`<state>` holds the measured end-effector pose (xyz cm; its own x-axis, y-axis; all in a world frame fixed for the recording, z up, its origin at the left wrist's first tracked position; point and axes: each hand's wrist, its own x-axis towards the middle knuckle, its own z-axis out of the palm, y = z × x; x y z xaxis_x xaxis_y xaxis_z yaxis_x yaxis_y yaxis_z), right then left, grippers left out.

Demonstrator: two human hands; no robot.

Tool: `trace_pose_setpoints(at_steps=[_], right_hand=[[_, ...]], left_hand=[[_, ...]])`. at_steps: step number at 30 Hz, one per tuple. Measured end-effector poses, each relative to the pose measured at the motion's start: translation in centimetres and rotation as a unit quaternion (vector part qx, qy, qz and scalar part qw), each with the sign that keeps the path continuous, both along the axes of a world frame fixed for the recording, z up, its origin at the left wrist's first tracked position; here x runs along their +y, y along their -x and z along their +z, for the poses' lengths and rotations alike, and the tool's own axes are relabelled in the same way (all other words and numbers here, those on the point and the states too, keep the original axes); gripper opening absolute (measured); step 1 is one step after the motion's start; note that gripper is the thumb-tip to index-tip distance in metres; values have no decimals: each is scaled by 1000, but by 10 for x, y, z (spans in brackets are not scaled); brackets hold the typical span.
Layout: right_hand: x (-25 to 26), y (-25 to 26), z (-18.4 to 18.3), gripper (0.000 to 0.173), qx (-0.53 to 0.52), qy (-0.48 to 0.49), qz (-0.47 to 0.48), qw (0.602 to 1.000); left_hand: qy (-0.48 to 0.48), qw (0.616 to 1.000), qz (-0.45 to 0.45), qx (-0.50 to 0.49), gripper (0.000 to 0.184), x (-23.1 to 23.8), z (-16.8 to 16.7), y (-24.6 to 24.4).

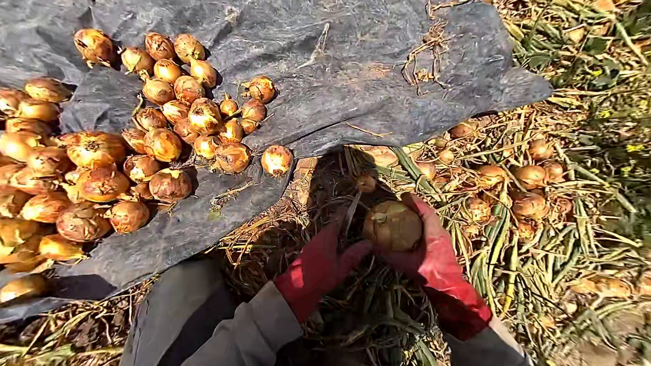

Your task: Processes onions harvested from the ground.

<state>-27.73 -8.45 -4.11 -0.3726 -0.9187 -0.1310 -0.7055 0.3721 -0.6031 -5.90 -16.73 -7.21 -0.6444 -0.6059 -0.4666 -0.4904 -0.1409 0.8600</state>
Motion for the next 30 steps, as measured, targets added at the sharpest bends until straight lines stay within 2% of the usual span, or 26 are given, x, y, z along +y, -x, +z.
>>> trace_pose_setpoints(at_steps=[3, 5, 9, 11, 13, 15, 18, 20, 21, 22, 23, 24, 26, 30], right_hand=[[25, -33, 10, 110, -60, -30, 50, 996], [33, -39, 11, 104, -77, -49, 39, 995], [47, -29, 14, 86, -20, -70, -52, 996], [61, -17, 16, 72, -15, -59, -114, 992], [71, -5, 21, 80, -38, -27, -193, 980], [84, -1, 29, 94, -88, 48, -228, 969], [98, -16, 45, 103, -190, 178, -120, 958], [106, -38, 44, 88, -290, 224, -74, 927], [107, -57, 40, 70, -362, 256, -96, 891], [103, -79, 38, 53, -444, 291, -135, 837], [97, -95, 38, 56, -504, 296, -161, 795], [93, -106, 36, 61, -529, 284, -169, 781], [91, -111, 34, 63, -538, 247, -155, 791], [111, -79, 36, 42, -546, 178, -53, 817]], left_hand=[[87, 996, -22, 25, 78, 10, 6, 4], [98, 994, -41, 28, 71, 16, 5, 1], [73, 991, -88, 73, 58, 32, 15, -4], [112, 977, -138, 118, 53, 44, 32, -7], [108, 973, -134, 157, 53, 56, 44, -11], [74, 982, -86, 152, 54, 62, 44, -15], [96, 988, -60, 107, 60, 62, 42, -14], [105, 986, -47, 121, 67, 62, 47, -16], [99, 985, -37, 135, 74, 63, 49, -17], [90, 984, -29, 150, 82, 63, 50, -18], [87, 982, -27, 165, 91, 63, 51, -20], [90, 979, -25, 182, 97, 63, 51, -22], [115, 973, -27, 201, 100, 58, 46, -28], [145, 962, -74, 219, 100, 43, 64, -35]])
